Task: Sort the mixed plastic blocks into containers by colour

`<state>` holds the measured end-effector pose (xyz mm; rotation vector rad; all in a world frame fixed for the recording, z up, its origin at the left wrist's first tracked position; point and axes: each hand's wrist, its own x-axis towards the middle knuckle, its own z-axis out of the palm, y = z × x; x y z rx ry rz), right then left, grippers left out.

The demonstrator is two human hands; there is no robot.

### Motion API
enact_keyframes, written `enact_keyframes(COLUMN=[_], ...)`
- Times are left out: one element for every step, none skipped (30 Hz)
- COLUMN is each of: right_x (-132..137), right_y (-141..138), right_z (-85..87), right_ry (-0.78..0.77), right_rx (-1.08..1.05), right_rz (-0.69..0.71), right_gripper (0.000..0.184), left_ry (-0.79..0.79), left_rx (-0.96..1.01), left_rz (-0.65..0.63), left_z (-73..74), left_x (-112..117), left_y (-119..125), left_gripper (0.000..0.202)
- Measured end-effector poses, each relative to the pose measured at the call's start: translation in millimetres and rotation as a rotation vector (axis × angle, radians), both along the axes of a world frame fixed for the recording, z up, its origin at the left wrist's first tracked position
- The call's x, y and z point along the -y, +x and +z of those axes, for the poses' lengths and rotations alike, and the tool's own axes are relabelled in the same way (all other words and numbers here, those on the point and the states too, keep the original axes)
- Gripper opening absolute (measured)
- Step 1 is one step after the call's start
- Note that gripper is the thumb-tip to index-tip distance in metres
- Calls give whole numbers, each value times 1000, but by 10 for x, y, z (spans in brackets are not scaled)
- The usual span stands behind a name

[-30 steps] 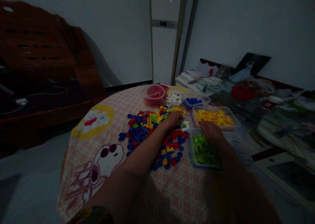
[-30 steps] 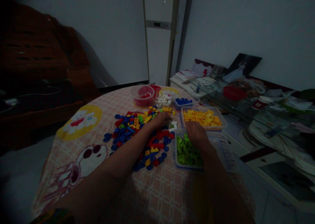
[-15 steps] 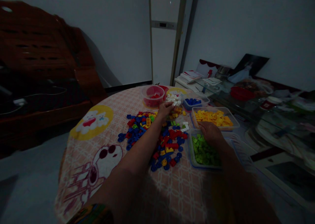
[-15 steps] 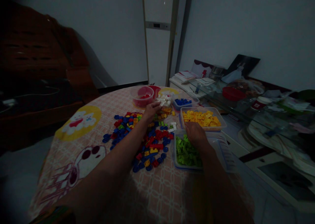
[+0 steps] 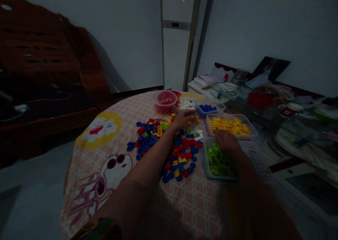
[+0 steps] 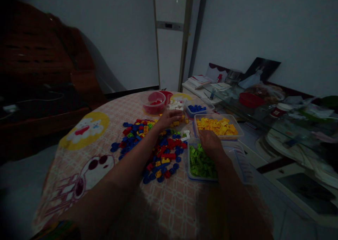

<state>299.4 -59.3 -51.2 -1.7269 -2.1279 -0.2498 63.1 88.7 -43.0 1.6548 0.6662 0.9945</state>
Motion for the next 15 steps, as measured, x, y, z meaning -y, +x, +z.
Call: enact_keyframes(right_x=[-1,-1,0,2,3,5,6,6,6,6,6,8,11,15,19], right_y=[2,5,8,10,12,13,13,13,12,10,6,1,-7,-17,-28], right_z=[6,12,15,17,15,12,6,-1,-7,-10,-10,-4,7,24,44], right_ry=[-10,-20,-28,-36,-42,-41,-36,-29,-23,-21,-21,-24,-30,-37,-48], right_rx=[-1,-1,-2,-2,-2,-3,-4,-5,-7,-8,-8,-9,-7,-4,2], right_rz=[-2,2,6,8,9,5,-1,-7,-10,-7,-5,-6,-10,-15,-21], right_gripper=[45,44,44,44,44,44,45,45,44,44,44,44,44,44,44], left_ry=[92,189,285,374,449,511,563,603,632,651,663,669,666,653,631], left_rx=[-118,-235,-347,-450,-544,-627,-695,-750,-792,-826,-855,-877,-892,-904,-912], left_rz=[-19,-29,-40,-57,-80,-105,-127,-143,-148,-148,-146,-147,-153,-162,-174], left_z=[0,-3,-9,-18,-29,-39,-47,-50,-48,-40,-25,-7,16,40,66], left_x=[32,75,127,186,246,303,354,396,428,449,459,459,452,438,417], left_y=[31,68,106,145,180,210,233,248,256,257,252,241,225,202,173], left_gripper=[41,38,36,37,39,41,44,47,48,48,46,43,40,37,34])
